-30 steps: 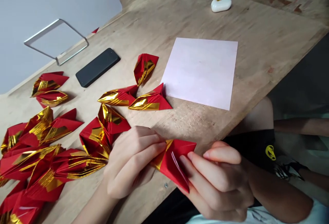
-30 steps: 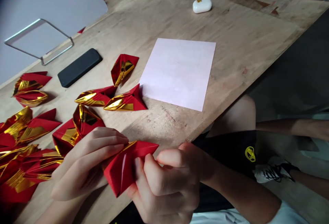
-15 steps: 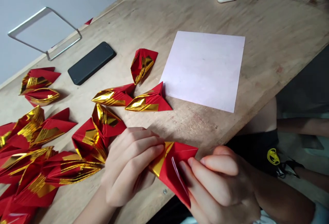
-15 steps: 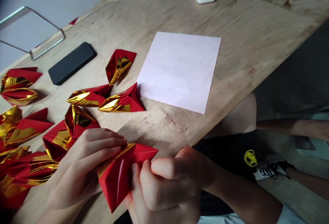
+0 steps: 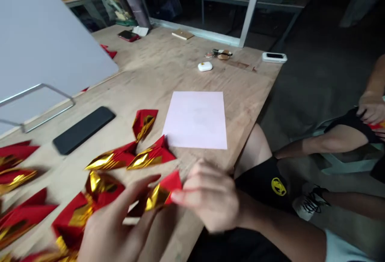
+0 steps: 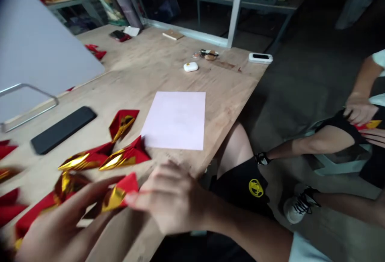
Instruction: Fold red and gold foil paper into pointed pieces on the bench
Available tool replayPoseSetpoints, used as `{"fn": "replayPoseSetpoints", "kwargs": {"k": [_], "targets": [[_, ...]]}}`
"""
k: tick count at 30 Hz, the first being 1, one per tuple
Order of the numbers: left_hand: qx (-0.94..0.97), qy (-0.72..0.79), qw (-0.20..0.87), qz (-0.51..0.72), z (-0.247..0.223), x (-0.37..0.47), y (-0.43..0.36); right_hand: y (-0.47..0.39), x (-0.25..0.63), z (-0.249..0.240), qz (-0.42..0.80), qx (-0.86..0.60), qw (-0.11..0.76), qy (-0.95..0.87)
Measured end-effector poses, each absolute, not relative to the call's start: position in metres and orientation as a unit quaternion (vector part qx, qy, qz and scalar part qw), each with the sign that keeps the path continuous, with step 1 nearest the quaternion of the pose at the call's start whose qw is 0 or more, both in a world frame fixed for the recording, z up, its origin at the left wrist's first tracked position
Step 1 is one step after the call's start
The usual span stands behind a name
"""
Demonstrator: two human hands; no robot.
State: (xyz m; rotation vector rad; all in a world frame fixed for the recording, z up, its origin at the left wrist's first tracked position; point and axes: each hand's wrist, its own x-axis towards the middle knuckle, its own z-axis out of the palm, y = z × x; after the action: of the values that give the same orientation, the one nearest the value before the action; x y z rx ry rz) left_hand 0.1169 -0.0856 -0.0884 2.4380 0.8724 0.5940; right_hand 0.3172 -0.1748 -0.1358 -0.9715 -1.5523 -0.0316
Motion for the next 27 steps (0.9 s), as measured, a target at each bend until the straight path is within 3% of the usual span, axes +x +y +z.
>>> {"fn": "replayPoseSetpoints", "kwargs": {"k": [6,13,19,27], "targets": [[0.829,0.444,0.321,0.113,-0.063,0.126,-0.091,-0.185,0.296,-0.142,0.172,-0.475,0.662,-0.553],[0.767,0.525,0.365,0.05,-0.07,0.133,-0.088,-0.187,0.291,-0.148,0.203,-0.519,0.637,-0.533],[0.766,0.505,0.395,0.05,-0.073,0.133,-0.083,-0.19,0.289,-0.149,0.114,-0.521,0.616,-0.58],[0.822,0.47,0.317,0.047,-0.071,0.133,-0.087,-0.192,0.286,-0.159,-0.015,-0.508,0.569,-0.646]]}}
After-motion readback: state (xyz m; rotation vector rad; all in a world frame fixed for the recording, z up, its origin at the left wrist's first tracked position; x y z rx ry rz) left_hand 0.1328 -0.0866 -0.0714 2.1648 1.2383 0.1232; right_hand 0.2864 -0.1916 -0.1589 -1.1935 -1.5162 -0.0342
